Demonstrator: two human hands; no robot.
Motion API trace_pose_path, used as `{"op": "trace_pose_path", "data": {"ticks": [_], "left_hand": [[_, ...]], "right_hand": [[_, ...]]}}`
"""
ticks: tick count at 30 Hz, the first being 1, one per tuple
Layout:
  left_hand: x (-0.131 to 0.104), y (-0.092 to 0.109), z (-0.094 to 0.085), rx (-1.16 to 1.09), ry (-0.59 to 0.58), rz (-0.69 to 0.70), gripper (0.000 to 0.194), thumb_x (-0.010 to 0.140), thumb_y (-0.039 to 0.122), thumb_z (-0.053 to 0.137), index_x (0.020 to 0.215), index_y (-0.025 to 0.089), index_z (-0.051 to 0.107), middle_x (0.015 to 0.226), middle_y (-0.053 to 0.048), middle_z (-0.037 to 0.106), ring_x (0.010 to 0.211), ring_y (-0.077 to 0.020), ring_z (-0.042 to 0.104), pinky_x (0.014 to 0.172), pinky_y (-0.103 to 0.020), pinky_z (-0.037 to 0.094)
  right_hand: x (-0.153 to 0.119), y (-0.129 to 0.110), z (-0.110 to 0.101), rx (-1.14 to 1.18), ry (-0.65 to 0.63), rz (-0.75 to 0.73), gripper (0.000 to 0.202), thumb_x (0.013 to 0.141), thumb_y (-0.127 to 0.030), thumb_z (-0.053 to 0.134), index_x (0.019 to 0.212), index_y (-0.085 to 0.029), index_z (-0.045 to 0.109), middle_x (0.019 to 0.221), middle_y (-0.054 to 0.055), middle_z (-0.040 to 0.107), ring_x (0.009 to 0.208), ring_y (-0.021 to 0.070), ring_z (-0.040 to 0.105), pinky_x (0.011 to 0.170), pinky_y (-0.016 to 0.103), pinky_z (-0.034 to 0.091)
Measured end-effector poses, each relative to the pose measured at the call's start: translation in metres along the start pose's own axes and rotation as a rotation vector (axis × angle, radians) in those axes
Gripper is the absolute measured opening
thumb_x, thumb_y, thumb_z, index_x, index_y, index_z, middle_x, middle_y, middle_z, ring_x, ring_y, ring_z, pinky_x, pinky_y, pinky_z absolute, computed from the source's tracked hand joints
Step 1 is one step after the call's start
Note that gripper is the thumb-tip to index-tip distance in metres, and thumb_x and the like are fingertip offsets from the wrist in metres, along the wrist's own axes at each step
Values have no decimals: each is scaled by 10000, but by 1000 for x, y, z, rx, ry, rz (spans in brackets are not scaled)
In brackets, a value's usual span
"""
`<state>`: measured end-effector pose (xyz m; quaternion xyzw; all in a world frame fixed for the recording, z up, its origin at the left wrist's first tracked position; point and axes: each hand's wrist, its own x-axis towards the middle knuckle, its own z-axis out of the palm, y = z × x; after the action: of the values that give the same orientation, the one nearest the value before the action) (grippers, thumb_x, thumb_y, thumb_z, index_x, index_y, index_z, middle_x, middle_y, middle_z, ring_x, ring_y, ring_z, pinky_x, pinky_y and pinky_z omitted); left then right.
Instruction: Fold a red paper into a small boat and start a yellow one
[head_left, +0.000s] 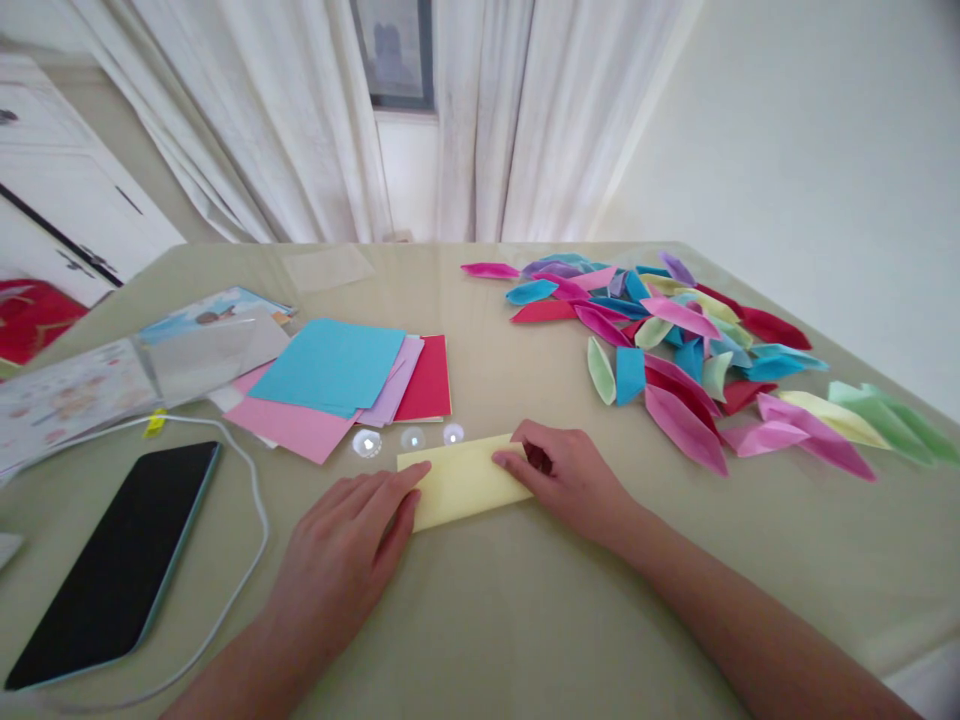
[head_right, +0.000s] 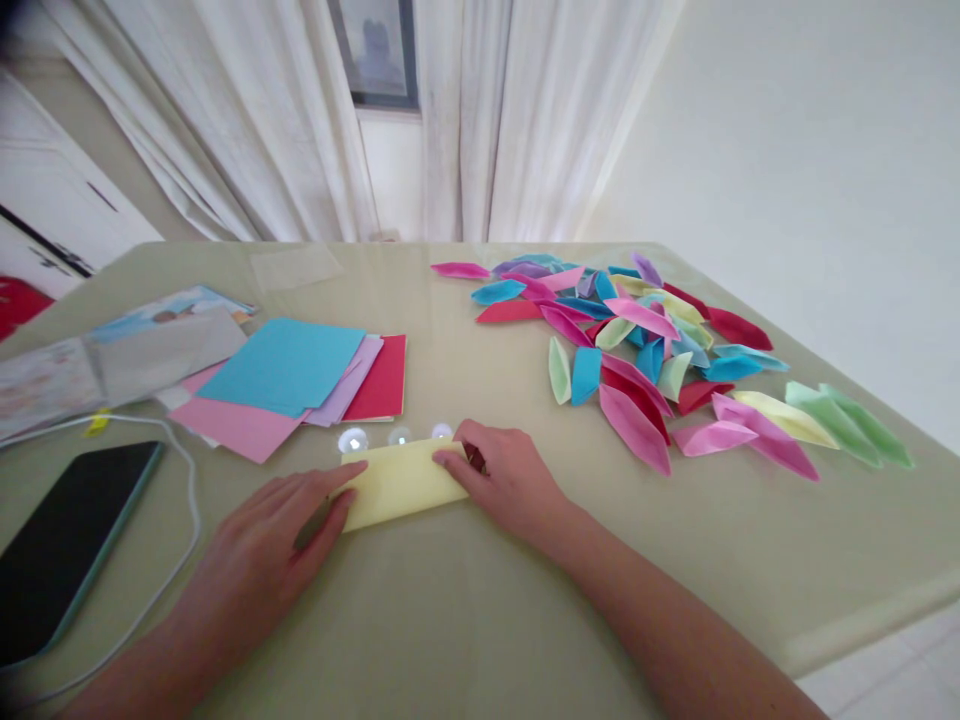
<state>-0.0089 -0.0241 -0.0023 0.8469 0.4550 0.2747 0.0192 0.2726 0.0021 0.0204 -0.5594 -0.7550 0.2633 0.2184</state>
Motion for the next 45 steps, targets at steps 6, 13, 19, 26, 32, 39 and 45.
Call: {"op": "trace_pose_path", "data": {"ticks": [6, 13, 19, 26, 32, 39, 45], "left_hand": [[1, -1, 0, -128, -86, -82, 251, 1082, 307, 514, 1274, 251, 666, 1118, -42, 764, 931, -185, 765, 867, -300, 609], [7, -2, 6, -133, -139, -208, 324, 1073, 380, 499, 1263, 218, 705, 1237, -98, 736, 1014, -240, 754, 948, -379, 617], [8, -6, 6, -124, -172, -220, 400, 1075, 397, 482, 1339, 180, 689, 1205, -117, 705, 1072, -276, 707, 987, -453, 593], [8, -12, 5, -145, -172, -237, 342, 1047, 414, 537, 1290, 210, 665, 1235, -112, 629, 1212, -319, 613, 1096, -540, 511], [11, -11, -1, -232, -192, -251, 207, 1014, 379, 582, 1136, 234, 664, 1193, -93, 674, 1171, -315, 622, 1047, -525, 524], [16, -10, -6, -376, -206, -340, 253, 1006, 420, 585, 1050, 236, 753, 946, -48, 766, 844, -232, 706, 802, -365, 586], [22, 1, -20, -688, -159, -619, 310, 938, 530, 685, 980, 247, 804, 866, -15, 814, 786, -221, 743, 667, -286, 577]], "right_hand": [[1, -2, -3, 15, -53, 65, 240, 998, -379, 677, 851, -210, 589, 690, -37, 618, 621, 143, 553, 611, 268, 334], [3, -5, 3, -39, -34, 150, 266, 1020, -407, 650, 845, -214, 597, 692, -17, 653, 633, 166, 591, 618, 280, 340], [2, -6, 8, -205, -23, 116, 261, 1068, -438, 597, 935, -213, 610, 829, 23, 710, 760, 204, 654, 671, 293, 348], [4, -7, 3, -204, -84, 107, 350, 1048, -462, 639, 1294, -212, 641, 832, 16, 690, 779, 219, 662, 725, 312, 392], [4, -8, 3, -204, -99, 74, 281, 1043, -447, 650, 1219, -228, 660, 916, 21, 694, 771, 197, 629, 725, 312, 390], [2, -4, 3, -126, -76, 80, 214, 983, -406, 742, 1014, -210, 663, 906, 16, 656, 790, 187, 602, 694, 299, 374], [0, -5, -7, 320, 73, 7, 217, 949, -406, 760, 936, -197, 702, 976, 35, 653, 738, 146, 530, 661, 280, 422]]}}
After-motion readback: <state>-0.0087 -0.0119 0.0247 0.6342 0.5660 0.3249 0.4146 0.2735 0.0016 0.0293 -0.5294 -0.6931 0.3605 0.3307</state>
